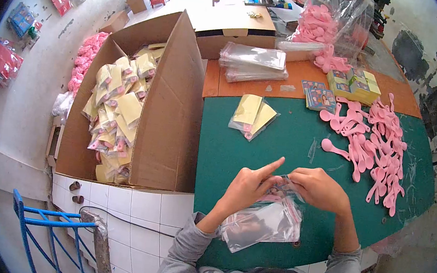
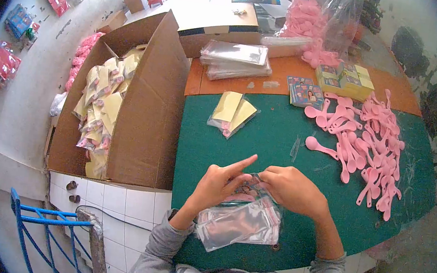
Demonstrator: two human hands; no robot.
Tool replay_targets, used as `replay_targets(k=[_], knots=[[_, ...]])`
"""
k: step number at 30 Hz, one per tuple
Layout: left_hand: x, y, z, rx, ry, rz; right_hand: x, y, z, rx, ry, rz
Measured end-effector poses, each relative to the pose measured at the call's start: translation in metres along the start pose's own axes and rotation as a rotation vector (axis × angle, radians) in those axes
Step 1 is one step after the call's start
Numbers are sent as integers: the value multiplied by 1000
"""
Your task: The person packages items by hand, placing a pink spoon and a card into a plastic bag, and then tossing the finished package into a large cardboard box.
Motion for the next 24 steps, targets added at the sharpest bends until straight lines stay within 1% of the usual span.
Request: replay_targets(k=[1,2,4,7,8,10,11,14,15,18,21,24], knots=[[-2,0,-4,-1,-23,34,-1,-3,1,33,-85,21],[-1,1,-6,-2,-47,67,-5,-5,7,17,-119,52],[2,1,-6,39,-122,68,-12,-9,18,-15,-186,113],[5,2,-16,76,-162,13,-12,-12,20,-71,-220,46],[8,4,-24,85,-163,-14,-12,-13,25,-86,-296,48],[14,10,-38,61,-32,-143,-12,-12,41,-117,-447,55],[14,11,-42,48,35,-208,-11,-11,52,-164,-509,103],[12,12,-49,152,353,-217,-13,-17,62,-154,-700,109],[8,11,-51,193,402,-188,-16,-14,63,-240,-813,70],[9,6,-37,277,308,-128,-13,-11,68,-151,-596,24],[8,6,-41,137,379,-15,-10,-7,73,-262,-662,86],[10,7,-45,161,507,5,-6,-8,79,-287,-573,171]])
Point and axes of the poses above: each hand's wrist, its own y-axis away from the middle knuckle, its own x-axis out of the back of the hand, z = x × y, the point moved 7 cm from there along -y, towards the middle knuckle, and after that the axes turned 1 degree about -y, right-handed, at the moved point
